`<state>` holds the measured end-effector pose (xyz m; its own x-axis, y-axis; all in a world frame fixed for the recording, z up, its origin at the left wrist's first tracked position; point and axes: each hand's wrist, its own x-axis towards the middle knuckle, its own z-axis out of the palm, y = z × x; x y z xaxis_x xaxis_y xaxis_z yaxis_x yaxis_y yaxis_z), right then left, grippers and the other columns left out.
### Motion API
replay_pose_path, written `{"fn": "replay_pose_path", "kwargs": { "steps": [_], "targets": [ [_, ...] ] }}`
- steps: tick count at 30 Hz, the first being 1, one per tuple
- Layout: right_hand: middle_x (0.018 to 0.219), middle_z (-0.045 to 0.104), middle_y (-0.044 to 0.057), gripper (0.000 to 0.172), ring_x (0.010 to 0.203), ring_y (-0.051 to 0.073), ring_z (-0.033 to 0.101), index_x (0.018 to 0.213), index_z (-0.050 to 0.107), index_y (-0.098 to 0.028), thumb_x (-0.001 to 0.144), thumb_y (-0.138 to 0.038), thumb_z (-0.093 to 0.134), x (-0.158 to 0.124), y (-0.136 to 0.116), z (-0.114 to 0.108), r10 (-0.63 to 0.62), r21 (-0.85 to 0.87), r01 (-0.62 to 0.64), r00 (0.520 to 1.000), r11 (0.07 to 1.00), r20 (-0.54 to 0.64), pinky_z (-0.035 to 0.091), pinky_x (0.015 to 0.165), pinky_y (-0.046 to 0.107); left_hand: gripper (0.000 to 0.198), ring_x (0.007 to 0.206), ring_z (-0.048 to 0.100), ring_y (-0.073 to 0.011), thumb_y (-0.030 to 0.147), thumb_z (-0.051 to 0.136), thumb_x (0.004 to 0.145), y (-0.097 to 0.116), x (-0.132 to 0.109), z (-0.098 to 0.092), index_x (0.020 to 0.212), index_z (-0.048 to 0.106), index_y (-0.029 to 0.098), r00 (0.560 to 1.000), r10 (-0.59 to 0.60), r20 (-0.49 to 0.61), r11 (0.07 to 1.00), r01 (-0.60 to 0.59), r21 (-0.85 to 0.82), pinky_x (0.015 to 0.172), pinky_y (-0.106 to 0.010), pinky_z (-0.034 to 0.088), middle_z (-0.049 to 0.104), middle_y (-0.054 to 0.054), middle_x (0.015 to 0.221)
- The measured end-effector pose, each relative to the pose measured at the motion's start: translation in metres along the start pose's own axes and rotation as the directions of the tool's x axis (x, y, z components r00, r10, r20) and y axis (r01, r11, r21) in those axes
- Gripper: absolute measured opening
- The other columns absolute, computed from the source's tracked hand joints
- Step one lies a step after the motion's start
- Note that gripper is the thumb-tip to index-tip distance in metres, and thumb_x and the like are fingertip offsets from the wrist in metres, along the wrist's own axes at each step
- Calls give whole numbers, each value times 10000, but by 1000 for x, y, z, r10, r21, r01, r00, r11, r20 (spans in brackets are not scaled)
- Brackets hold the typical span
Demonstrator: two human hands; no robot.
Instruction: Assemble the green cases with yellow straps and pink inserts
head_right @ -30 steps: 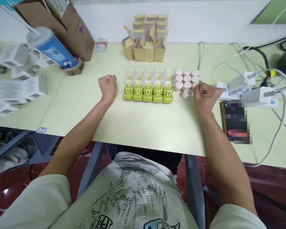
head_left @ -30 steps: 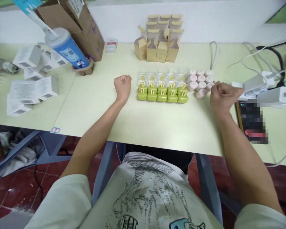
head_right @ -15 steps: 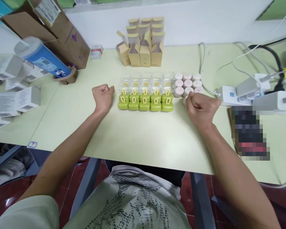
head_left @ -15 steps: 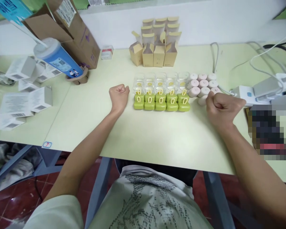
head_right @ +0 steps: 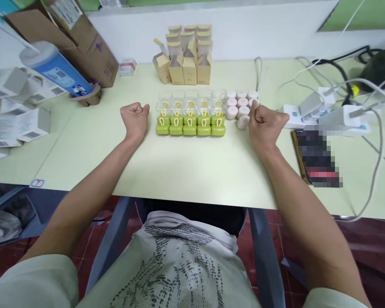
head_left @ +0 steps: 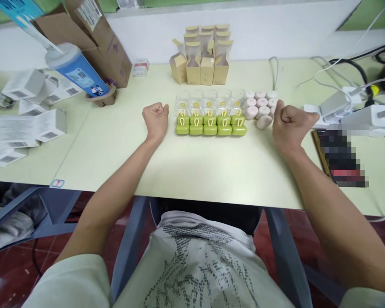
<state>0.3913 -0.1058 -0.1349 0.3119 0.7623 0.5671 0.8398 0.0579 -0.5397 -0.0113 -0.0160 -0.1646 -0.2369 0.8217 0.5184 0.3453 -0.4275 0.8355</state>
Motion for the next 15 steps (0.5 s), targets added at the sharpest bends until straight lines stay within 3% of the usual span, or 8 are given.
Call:
{"fn": "replay_pose_path", "kwargs": {
  "steps": [5, 10, 15],
  "targets": [
    [550, 159, -19, 645, 587, 188, 243, 584, 135, -313, 1065, -472, 535, -1, -2, 1, -195, 34, 193, 977, 981, 89, 258, 667, 418, 814, 632, 132, -118, 320, 934, 932, -1, -3, 1, 613, 189, 248, 999, 34, -27, 999, -33, 19, 591, -330, 203, 157, 72, 638],
    [574, 380, 17, 556, 647, 227, 412, 633, 212, -303, 1010, -419, 604, -5, -10, 1, -148, 7, 149, 980, 989, 131, 360, 724, 451, 856, 633, 148, -129, 537, 942, 915, -4, -2, 0, 625, 190, 247, 999, 18, -27, 1000, -18, -12, 602, -340, 205, 152, 69, 648],
    [851, 686, 85, 217, 832, 308, 589, 838, 511, -325, 946, -379, 691, -6, -17, -5, -103, -24, 105, 992, 994, 75, 427, 791, 491, 825, 618, 244, -141, 853, 827, 860, -11, 2, 2, 636, 313, 249, 1000, -3, 19, 993, 5, -121, 596, -342, 245, 237, 61, 651]
  ]
}}
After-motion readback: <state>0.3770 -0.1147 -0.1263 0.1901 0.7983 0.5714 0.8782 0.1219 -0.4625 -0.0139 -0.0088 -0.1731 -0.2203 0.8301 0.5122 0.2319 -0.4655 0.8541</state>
